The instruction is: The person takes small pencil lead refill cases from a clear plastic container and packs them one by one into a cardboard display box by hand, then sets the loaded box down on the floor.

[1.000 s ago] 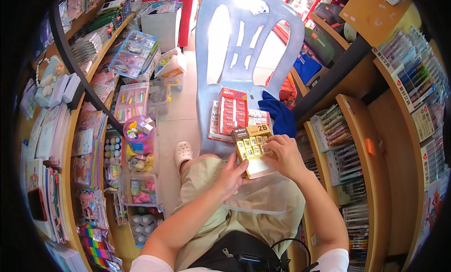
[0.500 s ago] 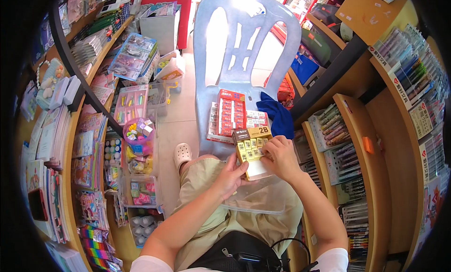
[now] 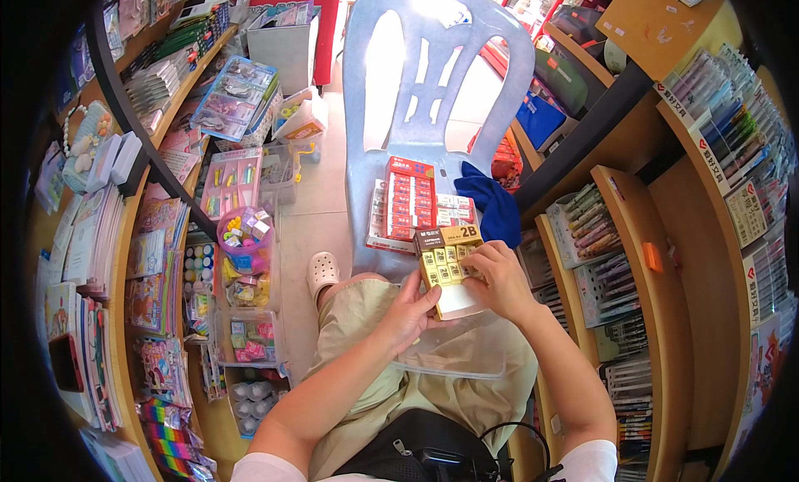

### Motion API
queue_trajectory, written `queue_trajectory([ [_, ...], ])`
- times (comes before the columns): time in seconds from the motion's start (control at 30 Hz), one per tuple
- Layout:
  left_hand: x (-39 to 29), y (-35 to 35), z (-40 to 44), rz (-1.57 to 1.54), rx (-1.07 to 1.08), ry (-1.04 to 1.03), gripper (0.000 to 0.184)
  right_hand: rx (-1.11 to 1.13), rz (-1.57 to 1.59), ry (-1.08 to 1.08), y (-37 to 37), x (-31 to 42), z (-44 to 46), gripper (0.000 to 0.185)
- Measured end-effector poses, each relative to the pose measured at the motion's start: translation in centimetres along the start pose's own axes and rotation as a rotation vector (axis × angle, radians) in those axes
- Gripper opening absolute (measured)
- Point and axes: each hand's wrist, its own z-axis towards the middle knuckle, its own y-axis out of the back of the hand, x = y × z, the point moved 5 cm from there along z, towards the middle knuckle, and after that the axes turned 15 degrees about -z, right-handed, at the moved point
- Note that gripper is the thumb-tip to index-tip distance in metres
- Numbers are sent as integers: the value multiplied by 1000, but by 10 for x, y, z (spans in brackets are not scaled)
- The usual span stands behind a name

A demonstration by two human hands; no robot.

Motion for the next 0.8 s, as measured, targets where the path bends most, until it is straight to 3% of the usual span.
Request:
queue_trajectory([
  [0.23, 1, 2, 0, 3, 1, 12, 49, 33, -8, -32, -3, 0, -1, 32],
  [0.63, -1, -2, -1, 0, -3, 2, 47, -118, 21, -57, 8, -13, -2, 19],
  [0.8, 0, -2, 0, -10, 2, 2, 45, -66, 44, -4, 1, -16, -2, 16],
])
